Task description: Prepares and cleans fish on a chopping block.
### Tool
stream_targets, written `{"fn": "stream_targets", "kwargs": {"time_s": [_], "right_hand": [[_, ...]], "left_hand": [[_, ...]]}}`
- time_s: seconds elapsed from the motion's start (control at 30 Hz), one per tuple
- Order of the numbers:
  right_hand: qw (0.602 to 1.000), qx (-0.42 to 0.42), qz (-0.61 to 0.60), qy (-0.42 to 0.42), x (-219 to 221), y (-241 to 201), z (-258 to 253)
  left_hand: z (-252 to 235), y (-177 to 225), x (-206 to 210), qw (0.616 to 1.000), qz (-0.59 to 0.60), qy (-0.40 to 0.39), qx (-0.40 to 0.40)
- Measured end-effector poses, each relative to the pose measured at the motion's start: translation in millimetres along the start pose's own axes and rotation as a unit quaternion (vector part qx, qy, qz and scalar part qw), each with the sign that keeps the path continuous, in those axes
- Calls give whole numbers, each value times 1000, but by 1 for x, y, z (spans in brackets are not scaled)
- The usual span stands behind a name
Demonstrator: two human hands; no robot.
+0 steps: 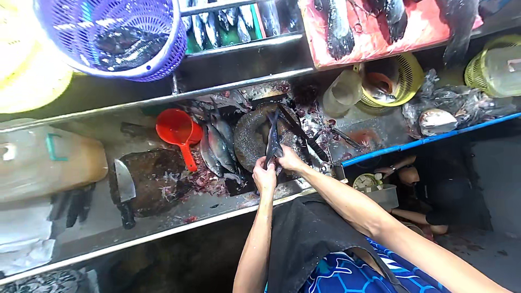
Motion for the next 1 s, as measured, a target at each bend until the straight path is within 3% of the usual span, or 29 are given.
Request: {"fn": "stream_targets", "kwargs": {"time_s": [0.13, 0.5, 0.8, 1.0], "right_hand": [[1000, -12, 3, -28, -2, 5, -2], [999, 31, -8, 16, 3, 4, 5], [988, 62, -142, 21, 0, 0, 21], [988, 72, -134, 1, -1, -4, 20]], "left_hand": [[2, -1, 2, 1000, -3, 11, -1], [12, 2, 3, 997, -61, 31, 44], [8, 8, -2, 995, -45, 37, 76], [12, 10, 0, 997, -48, 38, 55]]}}
Point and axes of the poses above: each hand's wrist, its own z-axis away from the middle knuckle, its own x-axis out of the palm, y = z × x, the point moved 1 cm from there along -z, towards the middle knuckle, and after that the axes turned 4 degrees about y, right-handed, at the moved point
